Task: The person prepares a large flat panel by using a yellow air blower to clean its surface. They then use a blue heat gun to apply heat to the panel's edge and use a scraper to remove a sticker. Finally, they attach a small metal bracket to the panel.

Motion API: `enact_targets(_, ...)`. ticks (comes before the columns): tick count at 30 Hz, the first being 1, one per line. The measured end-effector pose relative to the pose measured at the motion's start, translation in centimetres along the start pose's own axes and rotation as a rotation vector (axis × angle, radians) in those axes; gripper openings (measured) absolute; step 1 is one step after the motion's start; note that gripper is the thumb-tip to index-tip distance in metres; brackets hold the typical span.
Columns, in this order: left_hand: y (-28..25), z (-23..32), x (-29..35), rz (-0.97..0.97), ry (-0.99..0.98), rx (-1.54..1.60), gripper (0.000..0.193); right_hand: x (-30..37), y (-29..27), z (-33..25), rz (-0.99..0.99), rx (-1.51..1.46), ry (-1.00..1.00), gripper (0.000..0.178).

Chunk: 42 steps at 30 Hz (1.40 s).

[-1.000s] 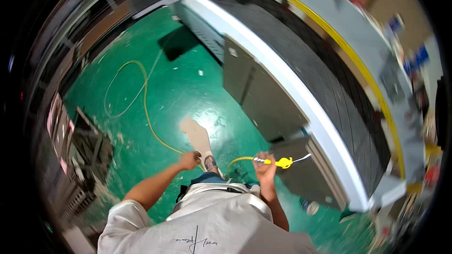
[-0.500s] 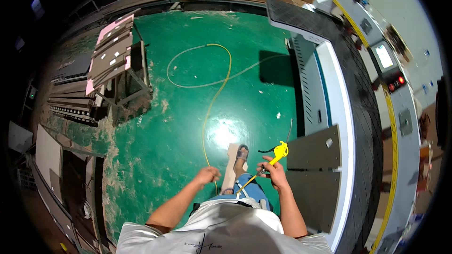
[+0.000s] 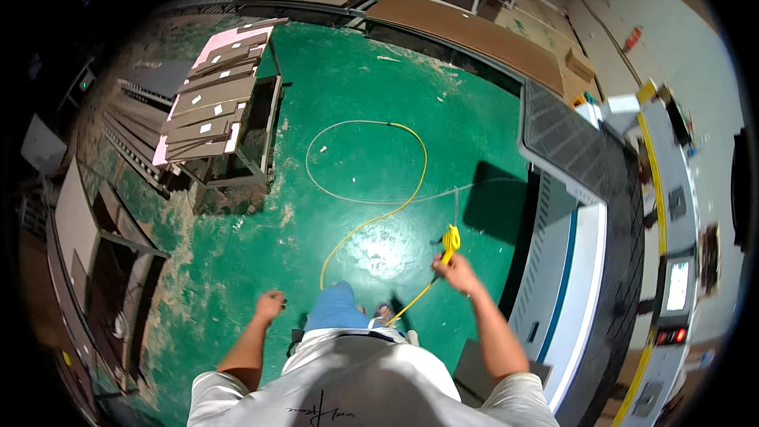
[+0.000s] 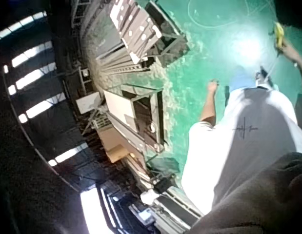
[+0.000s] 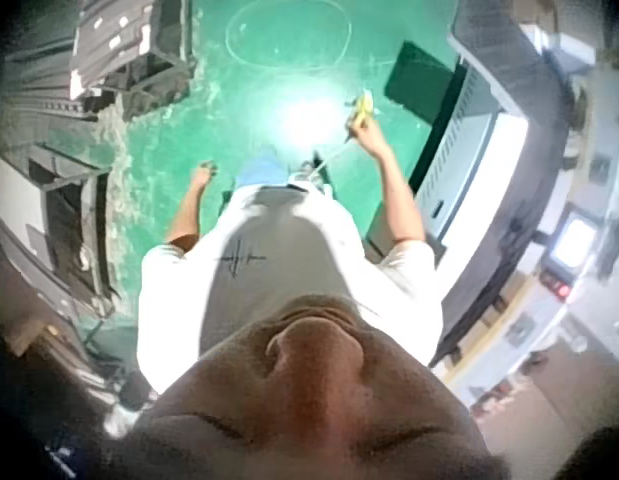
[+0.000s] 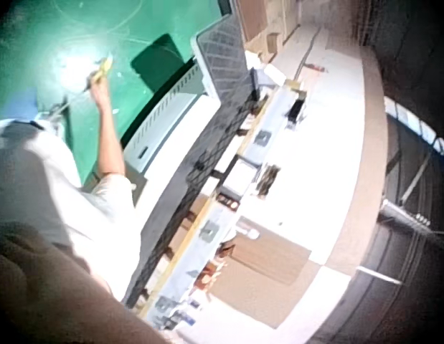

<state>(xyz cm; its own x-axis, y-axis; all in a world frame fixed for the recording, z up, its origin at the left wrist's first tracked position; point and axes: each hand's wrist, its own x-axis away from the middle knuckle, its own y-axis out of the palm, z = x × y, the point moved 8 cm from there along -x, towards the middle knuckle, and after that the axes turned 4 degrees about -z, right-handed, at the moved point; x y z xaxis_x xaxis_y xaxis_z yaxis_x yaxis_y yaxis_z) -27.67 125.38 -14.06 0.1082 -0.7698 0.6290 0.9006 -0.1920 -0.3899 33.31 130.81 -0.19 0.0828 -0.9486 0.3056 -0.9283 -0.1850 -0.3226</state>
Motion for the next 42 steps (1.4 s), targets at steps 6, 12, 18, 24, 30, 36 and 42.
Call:
enact_targets(6,-1.9,0.3,-8.0,0.044,-0.272,0.161,0.014,-20.6,-22.4,-36.8,0.252,1.039,-0.328,0.027)
enact_targets(12,4.2,2.6,-22.2,-0.449,-0.36,-0.197,0.014,-28.3,-26.9,-63.5,1.09,1.301,-1.205,0.042)
enact_targets(18,-0.4,21.1,-46.8,-0.399,-0.128,-0.29,0.019,-55.4,-30.7,-43.4,0.628,0.838,-0.437,0.03)
enact_targets(24,-16.3,57.5,-62.0,-0.003,0.145,0.2,0.025,-69.5,-23.3,-19.1,0.416,-0.118,0.101,0.02)
enact_targets(30,-22.9,62.5,-78.0,0.127,0.021,0.175,0.022,-84.6,-31.4,-20.8,0.624,0.187,-0.068,0.022)
enact_targets(36,-18.4,65.7,-83.7,-0.147,-0.2,-0.339,0.022,-101.3,-49.2,-35.1,0.82,0.57,-0.235,0.034)
enact_targets(42,-12.7,72.1,-88.9,-0.284,-0.471,-0.161,0.023,-120.6,-59.9,-55.4,1.008,1.047,-0.51,0.051)
